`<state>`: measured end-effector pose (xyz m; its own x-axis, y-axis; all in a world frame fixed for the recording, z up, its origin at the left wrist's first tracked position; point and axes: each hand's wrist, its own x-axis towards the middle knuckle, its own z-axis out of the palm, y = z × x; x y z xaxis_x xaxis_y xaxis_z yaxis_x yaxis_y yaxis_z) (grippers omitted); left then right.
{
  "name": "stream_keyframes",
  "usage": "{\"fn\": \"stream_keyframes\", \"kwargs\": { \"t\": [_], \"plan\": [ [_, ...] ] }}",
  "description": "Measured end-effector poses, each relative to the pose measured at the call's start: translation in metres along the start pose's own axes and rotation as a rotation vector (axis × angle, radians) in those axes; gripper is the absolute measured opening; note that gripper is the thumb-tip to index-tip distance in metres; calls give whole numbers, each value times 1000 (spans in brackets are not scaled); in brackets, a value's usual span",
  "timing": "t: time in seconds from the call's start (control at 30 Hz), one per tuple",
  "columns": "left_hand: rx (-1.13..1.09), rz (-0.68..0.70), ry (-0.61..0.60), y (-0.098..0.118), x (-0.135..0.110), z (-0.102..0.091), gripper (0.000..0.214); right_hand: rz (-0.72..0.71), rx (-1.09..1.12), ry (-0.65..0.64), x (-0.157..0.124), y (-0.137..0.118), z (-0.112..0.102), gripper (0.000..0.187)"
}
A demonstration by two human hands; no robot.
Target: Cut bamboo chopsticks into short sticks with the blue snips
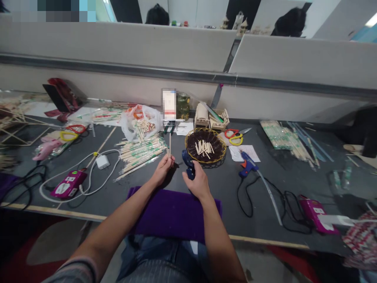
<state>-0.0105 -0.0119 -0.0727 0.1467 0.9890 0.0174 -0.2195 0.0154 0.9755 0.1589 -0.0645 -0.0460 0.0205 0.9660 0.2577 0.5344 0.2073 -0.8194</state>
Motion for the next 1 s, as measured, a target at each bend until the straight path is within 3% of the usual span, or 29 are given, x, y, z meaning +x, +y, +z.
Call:
{"fn": "stream_keyframes", "kwargs": {
  "t": [0.2, 0.33, 0.43, 0.6, 0.8, 0.9, 1.0],
  "plan": [
    [-65, 12, -88, -6, 3, -5, 44, -122, -181, 4, 1, 3, -1, 40],
    [94, 42, -136, -7, 3, -11, 47, -132, -343, -11, 0, 5, -7, 43],
    [162, 39, -83, -8, 5, -15, 45, -143, -542, -91, -3, 5, -17, 47],
    [-10, -76, -6, -7, 7, -14, 45, -172, -725, -282, -10, 6, -26, 52],
    [-55, -84, 14, -4, 4, -10, 43, -220, -684, -348, -17, 19, -27, 67],
    [-57, -100, -30, -4, 2, -9, 42, -215, -532, -335, -9, 11, -29, 51],
    [-34, -97, -89, -3, 1, -8, 41, -182, -353, -239, 12, -10, -25, 34]
  ]
}}
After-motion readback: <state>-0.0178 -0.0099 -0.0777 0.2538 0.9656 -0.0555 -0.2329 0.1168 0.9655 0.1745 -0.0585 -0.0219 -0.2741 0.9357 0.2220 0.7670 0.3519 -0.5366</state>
